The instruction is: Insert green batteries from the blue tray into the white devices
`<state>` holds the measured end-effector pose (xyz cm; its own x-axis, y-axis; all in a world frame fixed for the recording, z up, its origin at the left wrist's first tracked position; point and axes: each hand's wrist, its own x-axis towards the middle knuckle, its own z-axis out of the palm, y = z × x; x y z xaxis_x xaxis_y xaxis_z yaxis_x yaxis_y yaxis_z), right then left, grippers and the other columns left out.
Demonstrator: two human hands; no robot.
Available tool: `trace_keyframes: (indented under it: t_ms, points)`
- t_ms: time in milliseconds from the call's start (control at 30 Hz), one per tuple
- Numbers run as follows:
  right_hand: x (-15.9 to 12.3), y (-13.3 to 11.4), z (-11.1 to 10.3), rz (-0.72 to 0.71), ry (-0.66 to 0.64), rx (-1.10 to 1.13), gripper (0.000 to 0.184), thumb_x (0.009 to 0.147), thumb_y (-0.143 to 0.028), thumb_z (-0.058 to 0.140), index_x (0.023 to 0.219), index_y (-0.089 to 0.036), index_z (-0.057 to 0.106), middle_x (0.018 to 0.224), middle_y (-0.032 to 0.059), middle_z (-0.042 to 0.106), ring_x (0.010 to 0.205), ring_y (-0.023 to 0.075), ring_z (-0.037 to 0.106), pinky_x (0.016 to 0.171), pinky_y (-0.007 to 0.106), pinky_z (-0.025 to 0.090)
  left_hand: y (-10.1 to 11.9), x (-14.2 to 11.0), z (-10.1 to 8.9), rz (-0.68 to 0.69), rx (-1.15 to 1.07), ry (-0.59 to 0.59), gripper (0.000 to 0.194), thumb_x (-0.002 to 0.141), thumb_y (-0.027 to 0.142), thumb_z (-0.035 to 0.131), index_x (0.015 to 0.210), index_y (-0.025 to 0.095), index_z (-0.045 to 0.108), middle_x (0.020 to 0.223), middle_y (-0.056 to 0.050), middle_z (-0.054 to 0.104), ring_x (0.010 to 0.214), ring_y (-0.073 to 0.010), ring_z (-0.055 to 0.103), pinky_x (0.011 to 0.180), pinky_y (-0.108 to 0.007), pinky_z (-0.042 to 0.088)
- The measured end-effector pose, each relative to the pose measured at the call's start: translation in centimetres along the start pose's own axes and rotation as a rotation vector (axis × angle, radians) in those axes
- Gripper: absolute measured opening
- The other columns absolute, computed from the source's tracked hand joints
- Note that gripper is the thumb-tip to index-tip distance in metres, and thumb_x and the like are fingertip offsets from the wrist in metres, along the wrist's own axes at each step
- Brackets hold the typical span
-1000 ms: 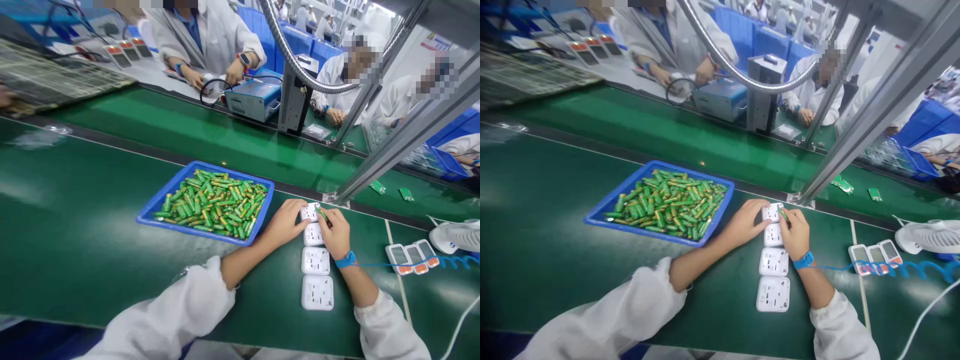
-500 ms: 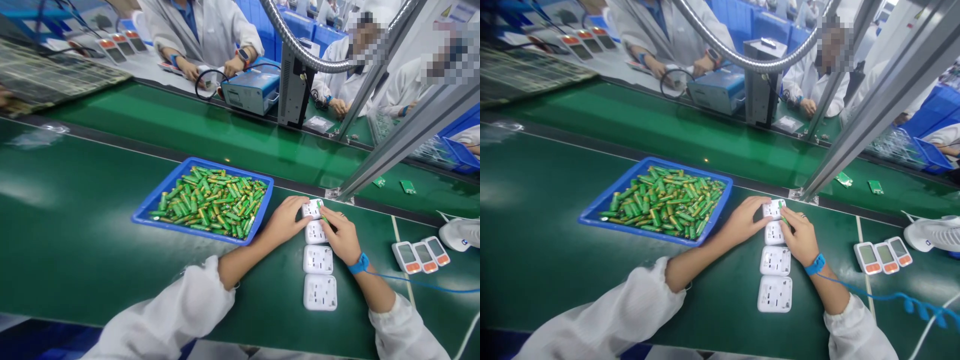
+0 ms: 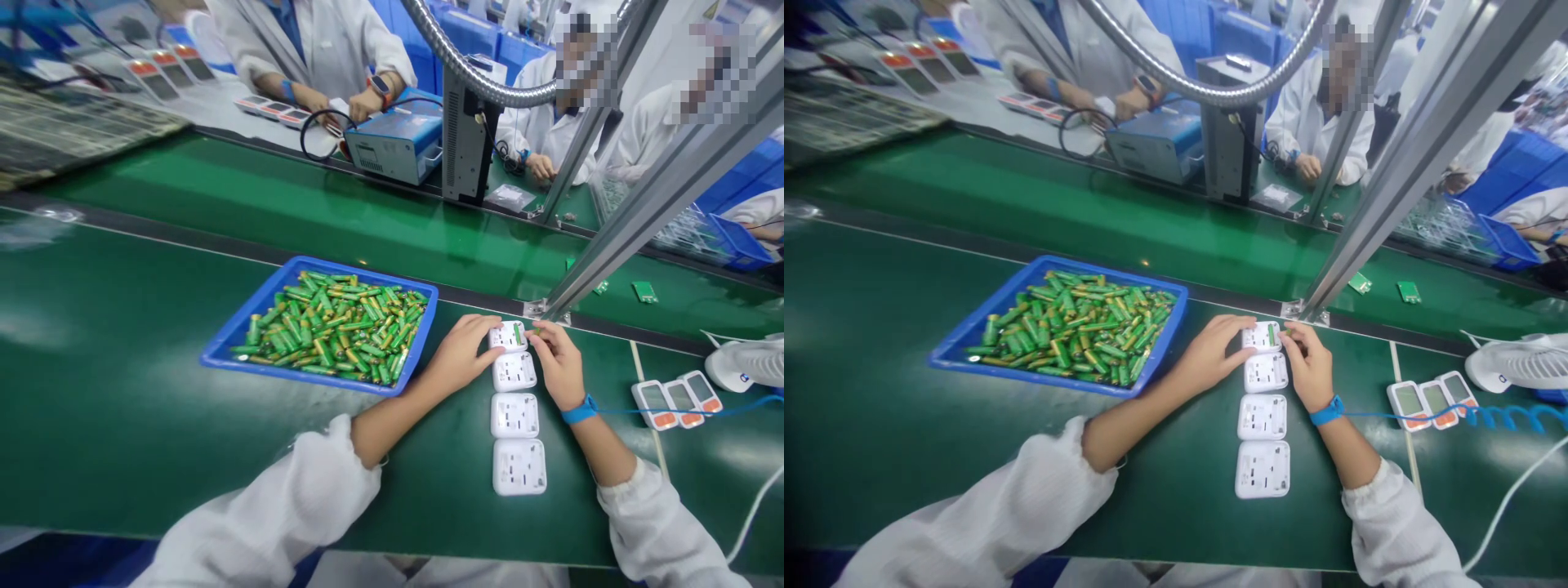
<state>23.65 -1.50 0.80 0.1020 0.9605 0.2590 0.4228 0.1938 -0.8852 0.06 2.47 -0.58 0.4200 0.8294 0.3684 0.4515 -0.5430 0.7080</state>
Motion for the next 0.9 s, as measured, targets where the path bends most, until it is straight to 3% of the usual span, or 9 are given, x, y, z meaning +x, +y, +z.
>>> trace_keyframes:
  t_ms: [100, 367, 567, 700, 900]
  points:
    - [0.2, -0.1, 0.3, -0.005, -0.010, -0.035, 0.025, 0.109, -0.040, 0.065, 0.129, -0.027, 0.074, 0.116, 0.0067, 0.088, 0.115, 0.0273, 0.083, 0.101, 0.041, 0.063, 0.0, 0.1, 0.0, 0.002, -0.001, -0.007, 0.038, 0.103, 0.029, 0.079, 0.139, 0.022, 0.068, 0.147, -0.010, 0.074, 0.139, -0.0310, 0.064, 0.122, -0.051, 0.053]
    - [0.7, -0.3, 0.7, -0.062, -0.021, -0.192, 0.028, 0.109, -0.039, 0.061, 0.128, -0.027, 0.077, 0.129, 0.0067, 0.085, 0.116, 0.0267, 0.082, 0.103, 0.040, 0.063, -0.3, 0.1, 0.0, 0.014, 0.020, -0.014, 0.039, 0.103, 0.031, 0.080, 0.139, 0.022, 0.068, 0.146, -0.010, 0.075, 0.138, -0.0309, 0.064, 0.122, -0.050, 0.053]
    - [1.2, -0.4, 1.0, -0.079, -0.023, -0.212, 0.027, 0.110, -0.037, 0.061, 0.128, -0.027, 0.079, 0.128, 0.0058, 0.086, 0.117, 0.0262, 0.082, 0.103, 0.038, 0.063, -0.3, 0.2, 0.1, 0.015, 0.034, -0.031, 0.037, 0.105, 0.033, 0.077, 0.140, 0.023, 0.068, 0.146, -0.011, 0.074, 0.139, -0.0312, 0.064, 0.123, -0.053, 0.053]
    - [1.4, -0.3, 0.9, -0.095, -0.051, -0.277, 0.030, 0.111, -0.036, 0.058, 0.130, -0.027, 0.080, 0.128, 0.0073, 0.086, 0.116, 0.0277, 0.081, 0.106, 0.043, 0.063, -0.1, 0.2, -0.2, 0.007, 0.035, -0.033, 0.036, 0.106, 0.034, 0.076, 0.139, 0.023, 0.068, 0.146, -0.011, 0.074, 0.139, -0.0316, 0.064, 0.123, -0.053, 0.053]
    - [1.1, 0.4, 0.6, -0.219, -0.172, -0.434, 0.048, 0.110, -0.021, 0.046, 0.149, -0.021, 0.074, 0.156, 0.0127, 0.072, 0.145, 0.0301, 0.069, 0.121, 0.052, 0.056, -0.1, 0.1, -0.2, 0.003, 0.028, -0.031, 0.036, 0.106, 0.035, 0.076, 0.140, 0.023, 0.069, 0.145, -0.011, 0.074, 0.138, -0.0320, 0.064, 0.122, -0.054, 0.053]
